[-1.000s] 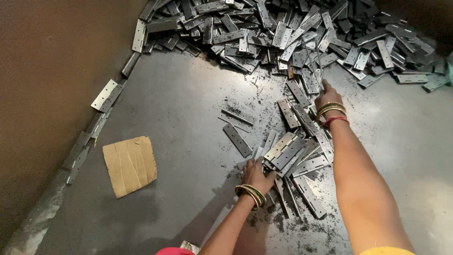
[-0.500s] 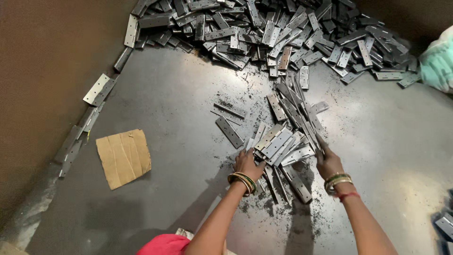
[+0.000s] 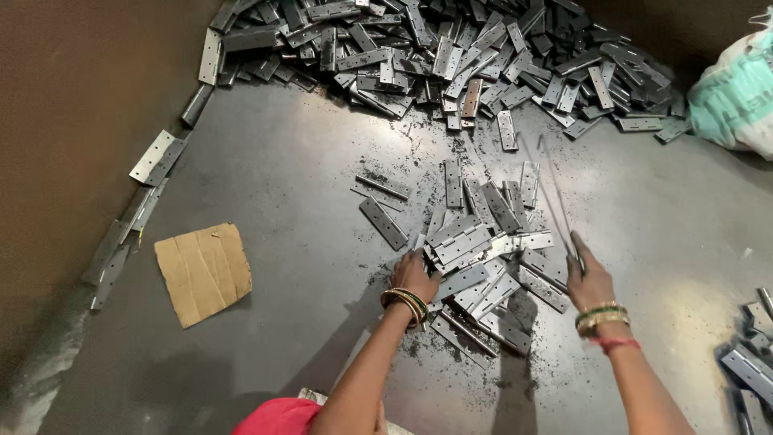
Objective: The person sits on the floor and sorts a pile of small metal parts, picking them up and stacking them into neat piles. The person then uses a metal part to sweep dark debris on the floor into a piece of cardboard.
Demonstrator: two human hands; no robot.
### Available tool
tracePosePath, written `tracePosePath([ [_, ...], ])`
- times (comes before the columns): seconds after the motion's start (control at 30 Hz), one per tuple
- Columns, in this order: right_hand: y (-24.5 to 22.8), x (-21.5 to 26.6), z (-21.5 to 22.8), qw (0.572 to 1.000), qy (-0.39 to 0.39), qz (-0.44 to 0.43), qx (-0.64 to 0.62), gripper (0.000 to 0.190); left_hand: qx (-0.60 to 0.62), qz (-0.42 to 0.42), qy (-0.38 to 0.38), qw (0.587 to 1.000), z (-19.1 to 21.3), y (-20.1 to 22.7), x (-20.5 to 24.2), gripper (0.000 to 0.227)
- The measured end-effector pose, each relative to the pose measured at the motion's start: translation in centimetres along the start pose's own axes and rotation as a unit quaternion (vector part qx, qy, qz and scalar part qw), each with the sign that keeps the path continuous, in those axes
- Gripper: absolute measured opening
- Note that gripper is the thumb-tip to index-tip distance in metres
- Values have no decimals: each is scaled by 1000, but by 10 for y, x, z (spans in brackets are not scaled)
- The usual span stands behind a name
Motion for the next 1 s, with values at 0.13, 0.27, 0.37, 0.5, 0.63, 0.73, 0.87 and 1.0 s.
tracePosePath([
  [0.13, -56, -88, -7, 996, 89, 25, -10, 55, -15, -18, 7, 1000, 4, 1, 1, 76],
  [0.27, -97, -123, -47, 997, 55, 30, -48, 58, -4, -27, 18, 999, 12, 4, 2, 79],
  [0.37, -110, -99, -51, 991, 70, 90, -66, 57, -7, -31, 21, 999, 12, 8, 6, 80],
  [0.5, -81, -22, -52, 984, -84, 62, -147, 62, -19, -20, 14, 1000, 11, 5, 6, 79],
  [0.63, -86, 63, -25, 974, -66, 201, -84, 59, -14, -37, 32, 999, 6, 4, 3, 82],
  [0.73, -83, 77, -19, 976, -76, 192, -63, 55, -5, -74, 51, 996, 6, 3, 5, 81],
  [0.87, -71, 20, -31, 996, -79, 31, -36, 57, -19, -55, 20, 998, 0, 0, 7, 79],
  [1.0, -119, -68, -16, 985, 67, 140, -72, 50, -8, -19, -6, 1000, 9, 6, 12, 80],
])
Point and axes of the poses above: each hand's wrist, its own x-axis away from the middle knuckle, its own z-axis out of the back of the hand, y = z × x, the point moved 9 cm from there along -x, towards the middle knuckle, and after that the axes turned 13 degrees about x, right-handed, at the moved point
